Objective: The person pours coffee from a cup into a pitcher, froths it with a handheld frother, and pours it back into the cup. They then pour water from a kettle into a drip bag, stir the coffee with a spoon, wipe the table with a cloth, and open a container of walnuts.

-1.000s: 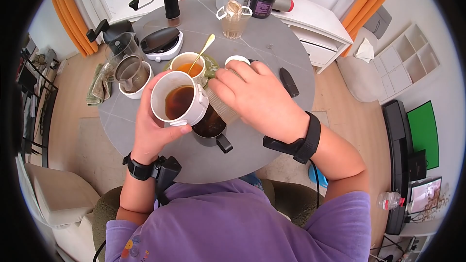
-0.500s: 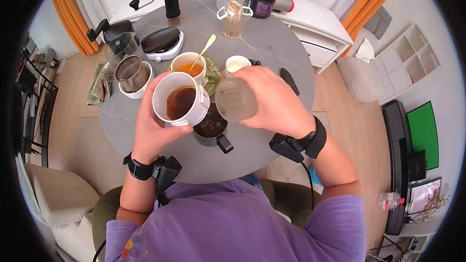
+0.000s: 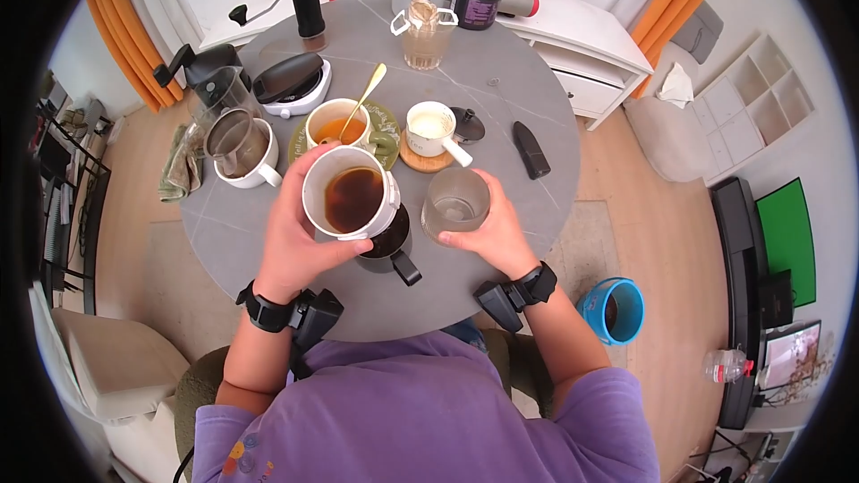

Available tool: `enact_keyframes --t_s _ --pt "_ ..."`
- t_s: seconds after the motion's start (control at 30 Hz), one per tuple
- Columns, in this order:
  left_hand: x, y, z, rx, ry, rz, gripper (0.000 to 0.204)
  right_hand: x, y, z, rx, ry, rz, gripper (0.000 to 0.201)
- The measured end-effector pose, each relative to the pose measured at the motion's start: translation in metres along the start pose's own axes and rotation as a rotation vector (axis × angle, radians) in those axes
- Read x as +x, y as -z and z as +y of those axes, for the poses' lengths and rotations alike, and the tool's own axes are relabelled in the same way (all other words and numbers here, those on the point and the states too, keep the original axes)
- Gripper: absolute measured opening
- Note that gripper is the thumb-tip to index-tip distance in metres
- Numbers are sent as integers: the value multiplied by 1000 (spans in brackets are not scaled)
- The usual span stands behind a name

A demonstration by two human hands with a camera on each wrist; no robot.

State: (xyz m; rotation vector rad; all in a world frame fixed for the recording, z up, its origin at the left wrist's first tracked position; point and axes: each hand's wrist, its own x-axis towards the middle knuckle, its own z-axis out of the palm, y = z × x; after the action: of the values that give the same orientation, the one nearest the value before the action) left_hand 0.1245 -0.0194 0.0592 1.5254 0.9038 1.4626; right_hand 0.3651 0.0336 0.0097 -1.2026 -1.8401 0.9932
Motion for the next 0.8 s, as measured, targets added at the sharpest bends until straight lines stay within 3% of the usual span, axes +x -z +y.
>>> enact_keyframes --t_s 0.27,0.33,0.43,0.53,0.6,0.67,0.77,0.8 --pt "1 0 -3 128 -28 -5 81 -2 -1 3 198 17 -29 86" --pt "1 2 -4 185 -64 -13 80 -8 11 -6 -92 230 122 83" --pt "1 1 0 219 -56 -27 80 -15 29 -44 -251 381 116 83" --pt "1 -4 -1 172 -52 -39 80 -5 18 -83 -129 410 -43 85" --pt "2 -5 -1 145 -36 -55 80 7 5 -92 -54 425 -218 88" --pt "1 -4 -2 123 -19 -60 80 16 -6 -93 12 401 -265 87" --pt "2 -1 -2 138 -54 -62 79 22 -11 -95 86 378 -348 85" --pt "4 0 -1 234 -158 -68 81 23 -12 -96 125 367 -380 85"
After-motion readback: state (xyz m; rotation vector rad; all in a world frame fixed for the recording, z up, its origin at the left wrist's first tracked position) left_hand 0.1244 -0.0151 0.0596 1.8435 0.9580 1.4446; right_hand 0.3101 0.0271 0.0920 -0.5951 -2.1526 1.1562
